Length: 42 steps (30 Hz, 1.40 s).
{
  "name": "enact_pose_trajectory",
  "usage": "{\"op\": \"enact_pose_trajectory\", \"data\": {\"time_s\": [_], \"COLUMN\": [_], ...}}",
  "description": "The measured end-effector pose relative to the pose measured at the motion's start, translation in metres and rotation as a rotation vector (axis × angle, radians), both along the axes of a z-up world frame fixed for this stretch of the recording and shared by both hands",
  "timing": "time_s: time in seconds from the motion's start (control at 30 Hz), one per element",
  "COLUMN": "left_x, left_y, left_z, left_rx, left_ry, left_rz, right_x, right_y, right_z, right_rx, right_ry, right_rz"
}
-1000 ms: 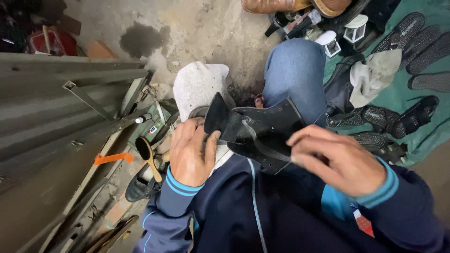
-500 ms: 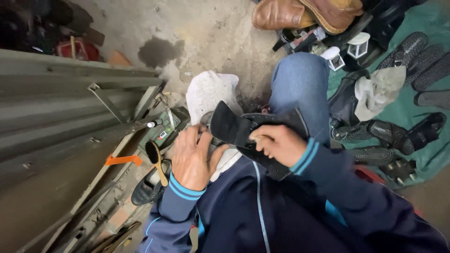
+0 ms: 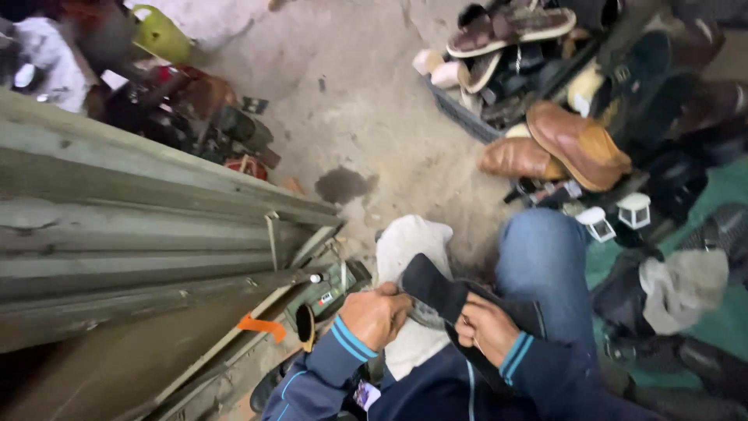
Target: Hand-sewing the sole of a boot using a needle and thread in a repair shop environment.
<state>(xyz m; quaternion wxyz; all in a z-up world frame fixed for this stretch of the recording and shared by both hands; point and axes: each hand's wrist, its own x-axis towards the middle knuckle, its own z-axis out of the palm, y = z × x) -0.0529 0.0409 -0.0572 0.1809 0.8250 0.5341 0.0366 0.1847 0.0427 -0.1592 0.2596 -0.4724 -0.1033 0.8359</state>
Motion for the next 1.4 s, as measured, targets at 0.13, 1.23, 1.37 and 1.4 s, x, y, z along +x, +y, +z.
{"op": "enact_pose_trajectory", "data": {"time_s": [0.13, 1.23, 1.37, 1.4], "left_x": [-0.004, -0.01, 0.015, 0.019], "left_y": [0.024, 0.005, -0.005, -0.008], "left_z": [0.005, -0.01, -0.008, -0.022], "left_rx": [-0.122, 0.253, 0.301, 0.305], "left_ry": [-0.007, -0.26, 0.016, 0.065], "left_rz": [-0.099, -0.049, -0.01, 0.034], "right_x": [0.007, 0.015, 0.017, 0.015], "right_y": [0.001, 0.005, 0.003, 0.005], "right_z": [-0.021, 0.009, 0.002, 0.007], "right_rx": [-0.107, 0.118, 0.695, 0.582], "right_ry": [0.064, -0.319, -0.471, -0.437], "right_rz": [-0.003, 0.339, 0.405, 0.413]}}
